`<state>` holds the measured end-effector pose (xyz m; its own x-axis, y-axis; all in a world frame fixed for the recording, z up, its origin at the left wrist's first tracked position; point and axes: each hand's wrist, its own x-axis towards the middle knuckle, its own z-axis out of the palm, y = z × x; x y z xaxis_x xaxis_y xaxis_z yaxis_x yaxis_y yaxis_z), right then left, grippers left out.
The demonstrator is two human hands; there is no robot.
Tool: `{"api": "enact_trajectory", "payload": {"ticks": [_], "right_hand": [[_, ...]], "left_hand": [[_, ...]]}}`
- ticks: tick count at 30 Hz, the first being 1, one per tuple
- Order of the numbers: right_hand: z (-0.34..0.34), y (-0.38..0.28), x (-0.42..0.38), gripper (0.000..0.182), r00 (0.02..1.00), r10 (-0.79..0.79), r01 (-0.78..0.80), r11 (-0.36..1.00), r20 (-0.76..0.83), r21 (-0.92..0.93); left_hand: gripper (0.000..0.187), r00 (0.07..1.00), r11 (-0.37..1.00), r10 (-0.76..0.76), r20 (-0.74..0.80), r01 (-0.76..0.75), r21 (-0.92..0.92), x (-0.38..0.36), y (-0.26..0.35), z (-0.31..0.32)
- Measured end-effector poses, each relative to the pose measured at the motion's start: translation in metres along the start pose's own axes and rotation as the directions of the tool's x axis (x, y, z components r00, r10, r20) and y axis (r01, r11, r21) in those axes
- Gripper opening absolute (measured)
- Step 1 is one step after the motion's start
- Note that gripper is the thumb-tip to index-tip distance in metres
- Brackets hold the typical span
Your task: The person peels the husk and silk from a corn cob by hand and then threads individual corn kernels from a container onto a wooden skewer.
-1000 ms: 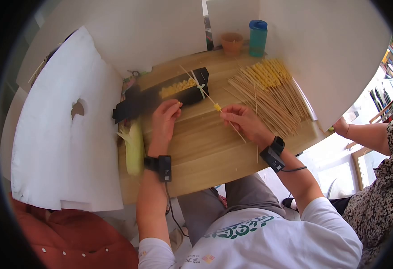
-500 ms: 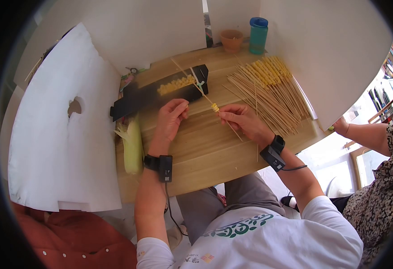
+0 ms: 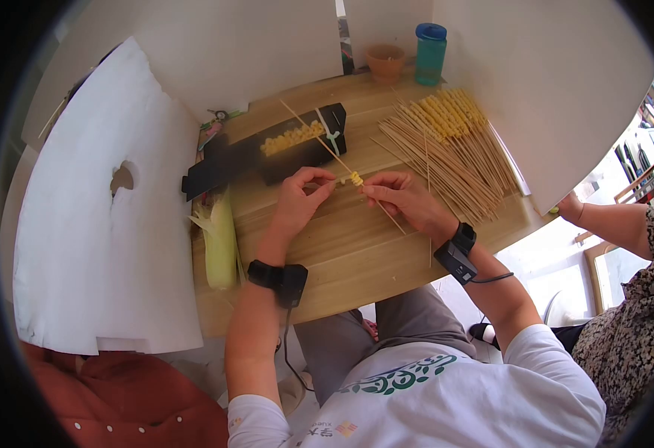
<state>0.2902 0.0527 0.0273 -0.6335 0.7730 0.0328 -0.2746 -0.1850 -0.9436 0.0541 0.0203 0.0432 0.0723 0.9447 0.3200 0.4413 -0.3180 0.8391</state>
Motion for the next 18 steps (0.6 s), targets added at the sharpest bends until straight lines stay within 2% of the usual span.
{"api": "enact_trajectory", "payload": {"ticks": [1,3,6,12,16,18], "right_hand": [[0.000,0.000,0.000,0.019,1.000,0.000,0.000,1.000,-0.001,0.001],[0.000,0.000,0.000,0.019,1.000,0.021,-0.021,1.000,-0.008,-0.005],[0.000,0.002,0.001,0.019,1.000,0.025,-0.025,0.999,-0.013,-0.038],[0.005,0.000,0.000,0.016,1.000,0.021,-0.021,0.999,-0.008,-0.048],[0.005,-0.002,-0.001,0.016,0.999,0.033,-0.032,0.999,0.017,-0.033],[0.002,0.003,0.001,0.015,0.998,0.012,-0.012,1.000,0.059,-0.012]], "left_hand": [[0.016,1.000,1.000,-0.001,0.001,0.001,0.000,0.000,0.003,0.002],[0.020,0.990,0.971,-0.135,0.038,0.140,-0.193,-0.002,0.013,0.005],[0.020,0.981,0.939,-0.176,0.085,0.193,-0.285,-0.005,0.030,0.012],[0.020,0.983,0.879,-0.168,0.077,0.185,-0.439,-0.008,0.025,0.019],[0.021,0.980,0.857,-0.176,0.090,0.198,-0.475,-0.008,0.022,0.016],[0.022,0.982,0.855,-0.133,0.131,0.180,-0.485,-0.007,0.020,0.015]]}}
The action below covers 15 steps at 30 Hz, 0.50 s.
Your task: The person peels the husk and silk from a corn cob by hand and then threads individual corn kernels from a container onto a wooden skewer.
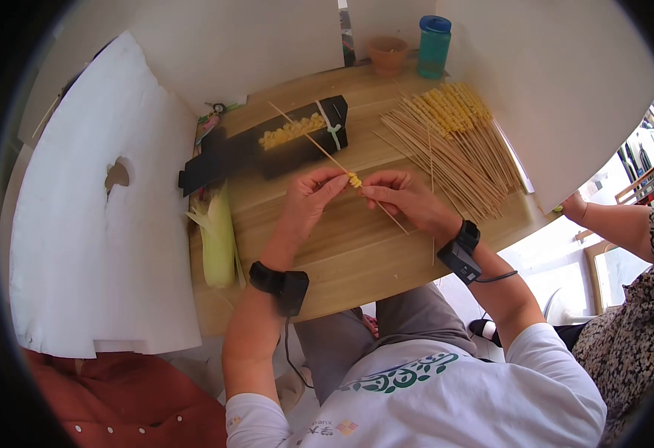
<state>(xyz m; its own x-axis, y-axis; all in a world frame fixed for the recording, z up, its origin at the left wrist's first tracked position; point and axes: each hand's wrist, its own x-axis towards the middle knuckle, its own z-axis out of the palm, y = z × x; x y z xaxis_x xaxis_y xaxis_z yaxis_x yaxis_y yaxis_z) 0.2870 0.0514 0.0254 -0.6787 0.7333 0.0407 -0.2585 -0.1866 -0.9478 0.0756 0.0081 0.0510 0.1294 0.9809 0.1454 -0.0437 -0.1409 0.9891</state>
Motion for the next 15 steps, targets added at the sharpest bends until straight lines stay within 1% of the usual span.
{"api": "enact_trajectory", "payload": {"ticks": [1,3,4,6,7,9,13,15], "right_hand": [[-0.0009,-0.0001,-0.0005,0.015,1.000,0.000,0.000,1.000,0.000,0.000],[-0.0018,-0.0019,-0.0018,0.019,0.997,0.009,-0.010,1.000,0.071,0.013],[-0.0024,-0.0021,-0.0020,0.019,0.997,0.009,-0.010,1.000,0.071,0.012],[-0.0027,-0.0021,-0.0022,0.020,0.990,-0.004,-0.004,0.998,0.139,0.057],[-0.0024,-0.0025,-0.0023,0.020,0.990,-0.004,-0.004,0.998,0.140,0.056],[-0.0016,-0.0042,-0.0024,0.020,0.991,-0.005,-0.009,0.995,0.136,0.095],[-0.0011,-0.0069,-0.0032,0.019,0.991,0.024,-0.040,0.991,0.130,0.125],[-0.0008,-0.0072,-0.0033,0.019,0.996,0.043,-0.055,0.983,0.074,0.177]], "left_hand": [[0.022,1.000,1.000,0.000,0.000,0.000,0.000,0.0000,-0.0006,-0.0006],[0.022,1.000,1.000,0.024,0.017,-0.024,0.013,-0.0001,-0.0011,-0.0014],[0.022,1.000,1.000,0.024,0.017,-0.024,0.013,0.0001,-0.0010,-0.0017],[0.022,0.999,0.996,-0.020,0.045,0.024,-0.089,-0.0002,-0.0006,-0.0027],[0.022,0.999,0.996,-0.019,0.044,0.023,-0.089,-0.0010,-0.0001,-0.0025],[0.021,0.995,0.979,-0.084,0.059,0.094,-0.179,-0.0020,0.0017,-0.0010],[0.019,0.994,0.981,-0.094,0.059,0.102,-0.167,-0.0002,0.0030,0.0001],[0.017,0.987,0.977,-0.157,0.027,0.159,-0.144,-0.0002,0.0020,-0.0063]]}}
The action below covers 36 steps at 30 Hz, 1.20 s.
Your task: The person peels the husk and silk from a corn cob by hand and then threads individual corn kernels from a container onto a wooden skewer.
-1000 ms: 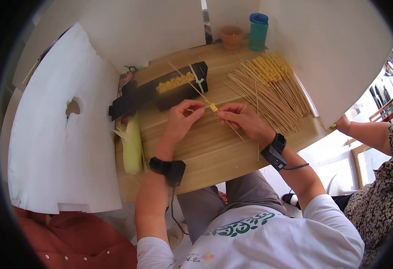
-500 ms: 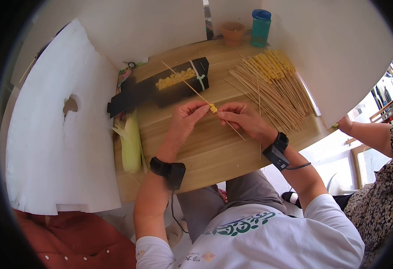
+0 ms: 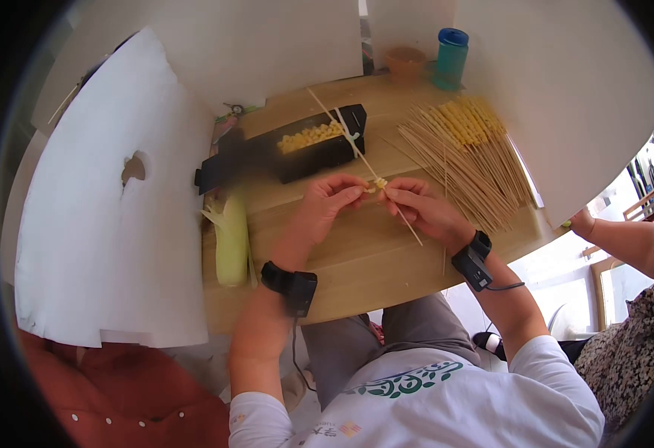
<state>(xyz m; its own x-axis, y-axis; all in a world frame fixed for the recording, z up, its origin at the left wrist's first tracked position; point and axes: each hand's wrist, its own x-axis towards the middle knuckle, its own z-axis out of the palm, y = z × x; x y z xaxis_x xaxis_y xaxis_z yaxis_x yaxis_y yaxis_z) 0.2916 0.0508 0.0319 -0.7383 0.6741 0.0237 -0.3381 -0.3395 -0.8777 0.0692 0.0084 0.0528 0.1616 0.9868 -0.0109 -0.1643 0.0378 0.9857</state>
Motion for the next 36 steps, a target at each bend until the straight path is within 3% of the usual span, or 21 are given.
{"api": "enact_trajectory", "payload": {"ticks": [4,5,7,11,13,14,16,17,19,20,22,23,25,26,28,29,31,34,36], "right_hand": [[-0.008,0.003,0.004,0.018,0.999,-0.032,0.033,0.997,-0.028,0.068],[-0.008,0.003,0.004,0.018,0.999,-0.023,0.025,0.996,-0.032,0.091],[-0.008,0.002,0.004,0.017,1.000,-0.015,0.018,0.993,-0.028,0.115],[-0.003,0.000,0.001,0.017,0.999,-0.018,0.022,0.994,-0.035,0.112],[-0.003,0.000,0.001,0.018,0.999,-0.021,0.024,0.994,-0.035,0.108],[-0.004,-0.001,0.001,0.017,0.999,-0.025,0.029,0.994,-0.046,0.104],[-0.004,0.000,0.001,0.017,0.998,-0.026,0.032,0.994,-0.059,0.100],[-0.005,0.000,0.002,0.017,0.996,-0.033,0.041,0.994,-0.079,0.100],[-0.007,-0.002,0.001,0.017,0.993,-0.037,0.048,0.993,-0.108,0.105],[-0.006,-0.003,0.000,0.016,0.992,-0.039,0.053,0.991,-0.119,0.121],[-0.005,-0.006,0.000,0.016,0.990,-0.040,0.059,0.988,-0.136,0.140],[-0.004,-0.007,0.000,0.016,0.990,-0.050,0.069,0.987,-0.133,0.144],[-0.005,-0.006,-0.001,0.016,0.988,-0.054,0.076,0.985,-0.144,0.156],[-0.006,-0.006,-0.001,0.016,0.991,-0.054,0.076,0.982,-0.125,0.172],[-0.008,-0.006,0.000,0.015,0.992,-0.056,0.076,0.979,-0.110,0.188],[-0.008,-0.006,0.000,0.015,0.993,-0.053,0.073,0.979,-0.106,0.191],[-0.009,-0.005,0.000,0.015,0.993,-0.052,0.071,0.978,-0.103,0.194],[-0.011,-0.004,0.001,0.015,0.992,-0.036,0.058,0.980,-0.117,0.189],[-0.008,-0.004,0.000,0.015,0.994,-0.038,0.056,0.981,-0.103,0.184]], "left_hand": [[0.017,0.997,0.986,-0.066,-0.029,0.070,0.148,0.002,0.013,-0.023],[0.020,0.983,0.994,0.089,-0.163,-0.099,-0.050,0.005,0.014,-0.034],[0.034,0.877,0.849,0.283,-0.389,-0.417,-0.323,0.008,0.030,-0.050],[0.040,0.786,0.777,0.311,-0.535,-0.534,-0.332,0.003,0.035,-0.069],[0.033,0.871,0.868,0.280,-0.403,-0.409,-0.281,-0.001,0.032,-0.052],[0.033,0.870,0.868,0.281,-0.406,-0.411,-0.280,0.000,0.029,-0.047],[0.024,0.951,0.970,0.216,-0.222,-0.184,0.158,0.003,0.022,-0.037],[0.024,0.951,0.971,0.214,-0.222,-0.182,0.157,0.006,0.014,-0.036],[0.018,0.960,0.850,0.268,-0.083,-0.195,0.489,0.011,-0.002,-0.033],[0.018,0.963,0.853,0.260,-0.078,-0.191,0.486,0.013,-0.008,-0.034],[0.017,0.955,0.711,0.249,-0.160,-0.069,0.700,0.014,-0.007,-0.032],[0.017,0.958,0.713,0.241,-0.157,-0.066,0.698,0.014,-0.006,-0.033],[0.023,0.934,0.531,0.332,-0.130,-0.072,0.844,0.019,-0.003,-0.032],[0.023,0.937,0.534,0.325,-0.126,-0.072,0.842,0.022,-0.003,-0.031],[0.021,0.933,0.334,0.360,-0.013,-0.117,0.935,0.028,-0.004,-0.030],[0.021,0.934,0.335,0.358,-0.010,-0.118,0.935,0.031,-0.005,-0.027],[0.017,0.926,0.205,0.375,0.037,-0.122,0.971,0.036,-0.008,-0.022],[0.011,0.934,0.139,0.348,0.084,-0.139,0.980,0.037,-0.008,-0.014],[0.011,0.936,0.175,0.343,0.083,-0.150,0.973,0.033,-0.004,-0.010]]}}
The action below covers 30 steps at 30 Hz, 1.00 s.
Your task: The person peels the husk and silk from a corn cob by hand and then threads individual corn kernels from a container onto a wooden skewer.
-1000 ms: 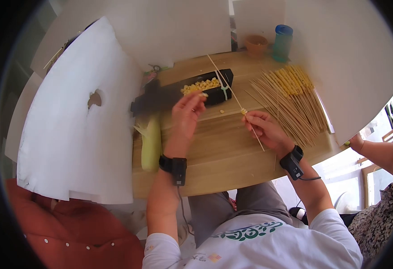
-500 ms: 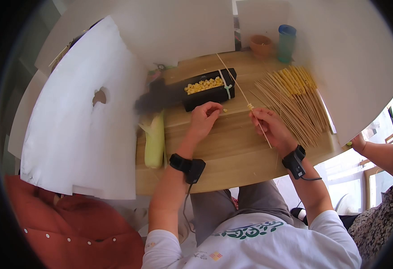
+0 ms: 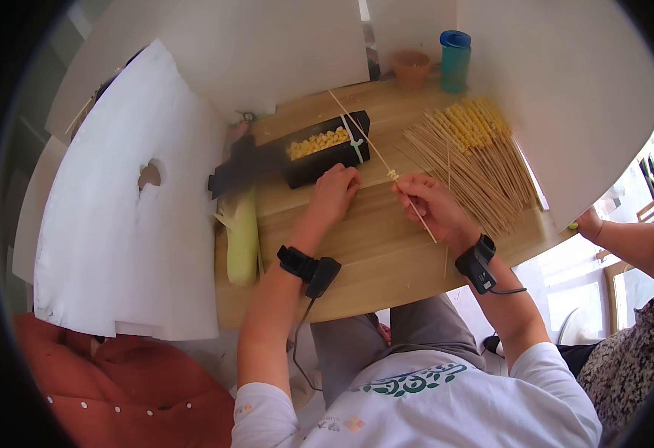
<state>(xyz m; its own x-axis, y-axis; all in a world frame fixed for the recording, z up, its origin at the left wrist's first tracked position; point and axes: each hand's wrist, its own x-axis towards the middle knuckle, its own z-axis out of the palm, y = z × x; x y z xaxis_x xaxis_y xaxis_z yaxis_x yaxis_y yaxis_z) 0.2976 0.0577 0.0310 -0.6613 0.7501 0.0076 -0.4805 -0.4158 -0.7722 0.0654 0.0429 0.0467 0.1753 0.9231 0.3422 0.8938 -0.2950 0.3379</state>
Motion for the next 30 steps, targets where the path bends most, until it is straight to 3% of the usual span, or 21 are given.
{"api": "enact_trajectory", "payload": {"ticks": [5,7,8,10,11,13,14,16,17,19,22,28,30], "right_hand": [[0.004,-0.002,-0.002,0.015,1.000,0.020,-0.019,0.998,0.015,-0.066],[0.005,-0.001,-0.001,0.015,0.999,0.028,-0.026,0.996,0.025,-0.089],[0.007,0.000,-0.002,0.015,0.999,0.034,-0.030,0.995,0.034,-0.099],[0.007,0.001,-0.002,0.015,0.998,0.045,-0.040,0.992,0.042,-0.116],[0.006,0.002,-0.001,0.015,0.998,0.050,-0.044,0.988,0.034,-0.148],[0.006,0.004,0.000,0.015,0.998,0.059,-0.052,0.981,0.029,-0.185],[0.007,0.004,0.000,0.013,0.997,0.077,-0.071,0.976,0.019,-0.205],[0.010,0.006,0.000,0.011,0.995,0.096,-0.092,0.970,0.008,-0.225],[0.013,0.006,-0.001,0.011,0.996,0.092,-0.085,0.953,0.009,-0.292],[0.015,0.003,-0.005,0.011,0.997,0.080,-0.078,0.926,-0.010,-0.369],[0.015,0.005,-0.005,0.011,0.993,0.106,-0.077,0.909,0.050,-0.410],[0.014,0.004,-0.005,0.015,0.992,0.114,-0.080,0.880,0.045,-0.469],[0.012,0.006,-0.004,0.015,0.983,0.150,-0.085,0.888,0.110,-0.451]], "left_hand": [[0.013,0.999,0.999,-0.031,0.019,0.032,-0.036,-0.010,-0.006,-0.007],[0.012,0.962,0.903,-0.268,0.049,0.269,-0.334,-0.014,-0.003,-0.015],[0.012,0.961,0.902,-0.271,0.044,0.270,-0.337,-0.014,-0.008,-0.017],[0.009,0.925,0.642,-0.370,0.087,0.323,-0.695,-0.014,-0.019,-0.025],[0.009,0.924,0.638,-0.373,0.086,0.323,-0.699,-0.015,-0.024,-0.028],[0.007,0.892,0.206,-0.448,0.058,0.167,-0.964,-0.015,-0.024,-0.043],[0.007,0.891,0.204,-0.451,0.056,0.164,-0.965,-0.015,-0.030,-0.046],[0.007,0.886,-0.097,-0.463,0.029,-0.018,-0.995,-0.018,-0.047,-0.048],[0.007,0.887,-0.103,-0.460,0.030,-0.020,-0.994,-0.020,-0.056,-0.048],[0.008,0.872,-0.272,-0.486,0.057,-0.089,-0.958,-0.020,-0.067,-0.043],[0.009,0.855,-0.316,-0.513,0.080,-0.102,-0.943,-0.019,-0.066,-0.038],[0.010,0.833,-0.285,-0.546,0.092,-0.081,-0.955,-0.018,-0.054,-0.037],[0.010,0.837,-0.276,-0.541,0.084,-0.083,-0.958,-0.018,-0.057,-0.037]]}}
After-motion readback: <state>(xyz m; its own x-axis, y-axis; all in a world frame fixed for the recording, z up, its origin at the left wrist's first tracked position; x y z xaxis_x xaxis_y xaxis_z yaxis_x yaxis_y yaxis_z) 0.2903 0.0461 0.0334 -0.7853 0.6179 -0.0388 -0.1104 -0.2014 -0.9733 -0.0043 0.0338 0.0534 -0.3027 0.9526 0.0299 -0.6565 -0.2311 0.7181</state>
